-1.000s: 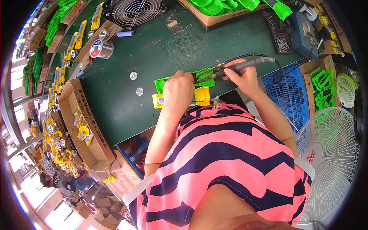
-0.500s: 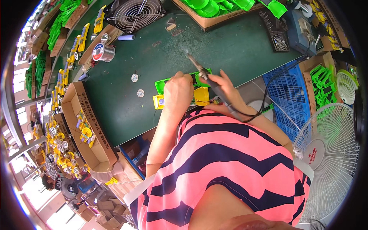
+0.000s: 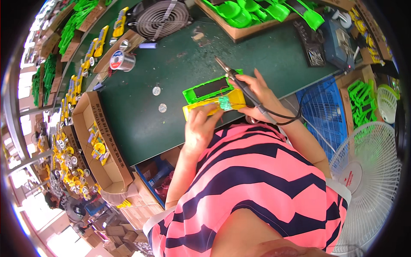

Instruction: The person solders electronic components and wires into plastic flashlight casings using a soldering iron, tests the flashlights by turning them on, and places the assembled flashlights onto the conveyor line.

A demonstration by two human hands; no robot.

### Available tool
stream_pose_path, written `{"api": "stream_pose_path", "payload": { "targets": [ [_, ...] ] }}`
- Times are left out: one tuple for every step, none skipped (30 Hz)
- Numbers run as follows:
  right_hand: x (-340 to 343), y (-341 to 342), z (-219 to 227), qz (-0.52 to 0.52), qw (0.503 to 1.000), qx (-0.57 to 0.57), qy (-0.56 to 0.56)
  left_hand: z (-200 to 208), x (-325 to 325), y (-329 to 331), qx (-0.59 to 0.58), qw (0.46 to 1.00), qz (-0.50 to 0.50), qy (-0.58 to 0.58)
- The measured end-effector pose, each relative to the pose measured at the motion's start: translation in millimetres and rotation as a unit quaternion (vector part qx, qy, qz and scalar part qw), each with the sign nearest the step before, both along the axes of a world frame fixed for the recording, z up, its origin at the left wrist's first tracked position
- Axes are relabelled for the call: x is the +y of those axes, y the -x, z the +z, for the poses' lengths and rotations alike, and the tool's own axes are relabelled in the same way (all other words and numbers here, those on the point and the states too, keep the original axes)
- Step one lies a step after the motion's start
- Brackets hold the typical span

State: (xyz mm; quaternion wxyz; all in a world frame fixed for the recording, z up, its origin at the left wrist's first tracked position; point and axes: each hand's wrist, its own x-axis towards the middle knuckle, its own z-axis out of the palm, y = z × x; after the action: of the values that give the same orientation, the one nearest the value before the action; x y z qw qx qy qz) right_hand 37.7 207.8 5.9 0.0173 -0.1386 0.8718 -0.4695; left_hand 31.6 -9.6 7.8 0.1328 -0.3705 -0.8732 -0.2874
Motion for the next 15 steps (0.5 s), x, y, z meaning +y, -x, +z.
{"api": "stream_pose_path", "payload": {
  "targets": [
    [2.8, 5.1, 3.0, 0.021, 1.000, 0.005, -0.007, -2.9, 1.8, -0.2, -0.003, 1.000, 0.010, -0.004],
    [3.2, 7.9, 5.2, 0.021, 1.000, 0.005, -0.005, -6.0, 5.0, 0.3, 0.004, 0.999, 0.021, -0.049],
    [2.8, 9.8, 6.9, 0.023, 1.000, 0.006, -0.012, -8.9, 9.0, 1.6, -0.011, 0.996, 0.038, -0.077],
    [2.6, 11.5, 7.7, 0.025, 0.999, 0.007, -0.020, -11.1, 12.3, 3.1, -0.045, 0.991, 0.061, -0.112],
    [1.9, 11.5, 7.9, 0.033, 0.999, 0.013, -0.021, -13.1, 16.3, 5.4, -0.045, 0.986, 0.077, -0.140],
    [0.6, 10.6, 7.3, 0.028, 0.999, 0.034, -0.024, -14.2, 19.6, 7.8, -0.034, 0.985, 0.079, -0.148],
    [-0.1, 8.5, 6.5, 0.017, 0.998, 0.061, -0.028, -14.9, 22.5, 10.0, -0.056, 0.984, 0.096, -0.141],
    [-2.2, 5.9, 4.9, -0.009, 0.996, 0.084, 0.021, -14.7, 24.8, 12.1, -0.044, 0.986, 0.103, -0.123],
    [-2.4, 2.3, 3.8, -0.002, 0.996, 0.086, 0.023, -14.0, 25.8, 14.3, -0.036, 0.986, 0.098, -0.130],
    [-2.0, -2.4, 2.8, -0.026, 0.992, 0.117, 0.042, -13.1, 26.8, 15.9, -0.040, 0.988, 0.094, -0.114],
    [-0.8, -7.7, 2.1, -0.054, 0.985, 0.154, 0.063, -12.1, 27.4, 16.7, -0.063, 0.989, 0.095, -0.092],
    [-0.3, -12.6, 0.6, -0.093, 0.973, 0.199, 0.065, -10.7, 27.1, 16.2, -0.075, 0.988, 0.099, -0.089],
    [3.6, -19.6, 0.6, -0.099, 0.972, 0.200, 0.069, -9.4, 26.5, 15.4, -0.073, 0.989, 0.092, -0.092],
    [7.4, -27.0, 0.4, -0.091, 0.979, 0.180, -0.006, -8.2, 25.4, 14.2, -0.102, 0.984, 0.100, -0.106],
    [11.5, -34.3, 0.4, -0.088, 0.982, 0.148, -0.078, -7.1, 24.2, 12.6, -0.142, 0.976, 0.114, -0.115]
  ]
}}
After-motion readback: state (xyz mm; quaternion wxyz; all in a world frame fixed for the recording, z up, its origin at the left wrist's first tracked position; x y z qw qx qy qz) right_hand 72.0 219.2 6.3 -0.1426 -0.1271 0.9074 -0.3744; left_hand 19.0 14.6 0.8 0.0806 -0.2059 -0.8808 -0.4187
